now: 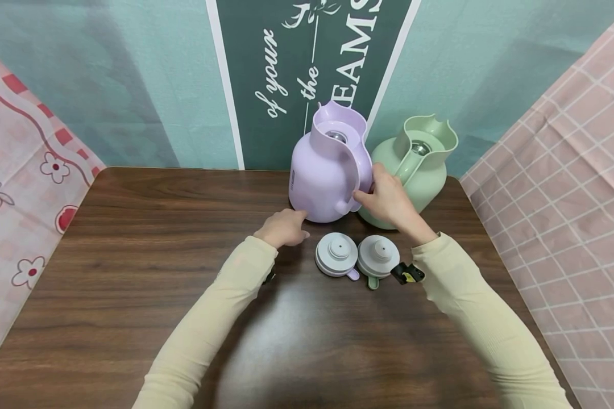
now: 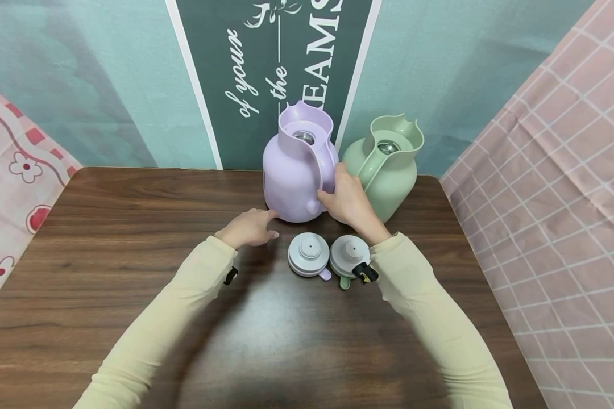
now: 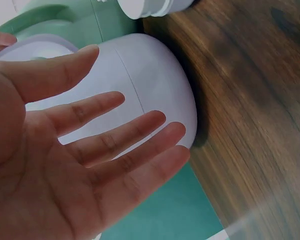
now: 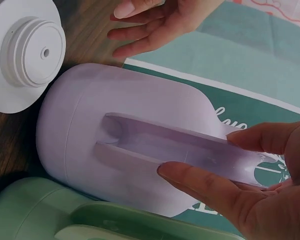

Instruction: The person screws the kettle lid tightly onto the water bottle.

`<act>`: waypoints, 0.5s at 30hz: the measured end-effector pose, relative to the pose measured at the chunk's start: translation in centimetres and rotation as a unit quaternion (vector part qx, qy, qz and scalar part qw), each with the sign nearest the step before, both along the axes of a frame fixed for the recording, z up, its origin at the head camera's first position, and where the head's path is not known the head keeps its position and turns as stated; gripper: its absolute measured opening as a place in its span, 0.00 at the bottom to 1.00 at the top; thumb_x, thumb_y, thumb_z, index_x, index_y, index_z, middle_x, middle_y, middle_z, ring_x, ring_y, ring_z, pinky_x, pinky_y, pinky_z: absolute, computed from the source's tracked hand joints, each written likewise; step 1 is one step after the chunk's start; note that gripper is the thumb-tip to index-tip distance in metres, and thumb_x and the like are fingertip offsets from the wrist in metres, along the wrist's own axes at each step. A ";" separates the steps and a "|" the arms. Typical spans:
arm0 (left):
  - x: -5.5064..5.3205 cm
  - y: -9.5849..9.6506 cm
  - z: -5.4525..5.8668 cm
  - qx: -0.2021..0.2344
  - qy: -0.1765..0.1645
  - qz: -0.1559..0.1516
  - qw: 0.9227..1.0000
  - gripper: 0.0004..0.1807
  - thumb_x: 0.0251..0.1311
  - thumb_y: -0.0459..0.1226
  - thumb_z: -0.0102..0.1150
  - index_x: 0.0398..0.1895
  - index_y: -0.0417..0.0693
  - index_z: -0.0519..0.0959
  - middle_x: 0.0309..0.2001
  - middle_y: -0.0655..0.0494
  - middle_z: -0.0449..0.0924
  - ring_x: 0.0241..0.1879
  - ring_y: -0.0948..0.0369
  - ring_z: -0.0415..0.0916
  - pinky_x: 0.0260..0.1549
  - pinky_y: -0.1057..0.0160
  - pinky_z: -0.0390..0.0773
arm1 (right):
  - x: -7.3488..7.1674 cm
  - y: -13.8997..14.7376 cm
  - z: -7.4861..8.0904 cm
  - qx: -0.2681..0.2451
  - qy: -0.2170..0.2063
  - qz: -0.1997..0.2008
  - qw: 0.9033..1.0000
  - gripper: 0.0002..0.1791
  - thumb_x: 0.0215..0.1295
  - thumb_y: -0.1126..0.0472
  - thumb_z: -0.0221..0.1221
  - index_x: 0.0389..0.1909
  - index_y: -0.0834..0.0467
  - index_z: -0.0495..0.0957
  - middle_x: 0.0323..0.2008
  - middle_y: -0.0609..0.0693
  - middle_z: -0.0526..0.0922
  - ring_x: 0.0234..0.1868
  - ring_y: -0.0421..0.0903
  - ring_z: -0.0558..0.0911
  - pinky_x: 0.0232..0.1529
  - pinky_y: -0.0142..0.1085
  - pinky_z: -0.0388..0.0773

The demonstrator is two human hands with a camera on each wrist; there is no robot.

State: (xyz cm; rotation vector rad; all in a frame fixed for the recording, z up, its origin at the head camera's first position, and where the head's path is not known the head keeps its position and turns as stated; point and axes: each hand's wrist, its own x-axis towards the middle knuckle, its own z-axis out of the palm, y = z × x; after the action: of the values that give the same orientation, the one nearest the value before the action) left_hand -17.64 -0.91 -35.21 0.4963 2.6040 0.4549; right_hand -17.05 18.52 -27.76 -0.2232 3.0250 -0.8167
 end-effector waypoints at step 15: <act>-0.4 -2.0 0.1 0.015 -0.001 0.043 0.999 0.31 0.60 0.44 0.55 0.65 0.41 0.62 0.60 0.43 0.66 0.58 0.47 0.64 0.52 0.50 0.67 | 0.3 -0.8 0.2 -0.017 -0.013 0.036 0.999 0.18 0.54 0.62 0.59 0.40 0.70 0.67 0.27 0.59 0.75 0.29 0.53 0.77 0.33 0.42 0.72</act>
State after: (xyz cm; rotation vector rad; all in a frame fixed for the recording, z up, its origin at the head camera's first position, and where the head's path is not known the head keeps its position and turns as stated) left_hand -18.00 -2.95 -35.15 0.3948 2.6268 0.5241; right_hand -16.73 17.76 -27.52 -0.3182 2.9612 -0.8590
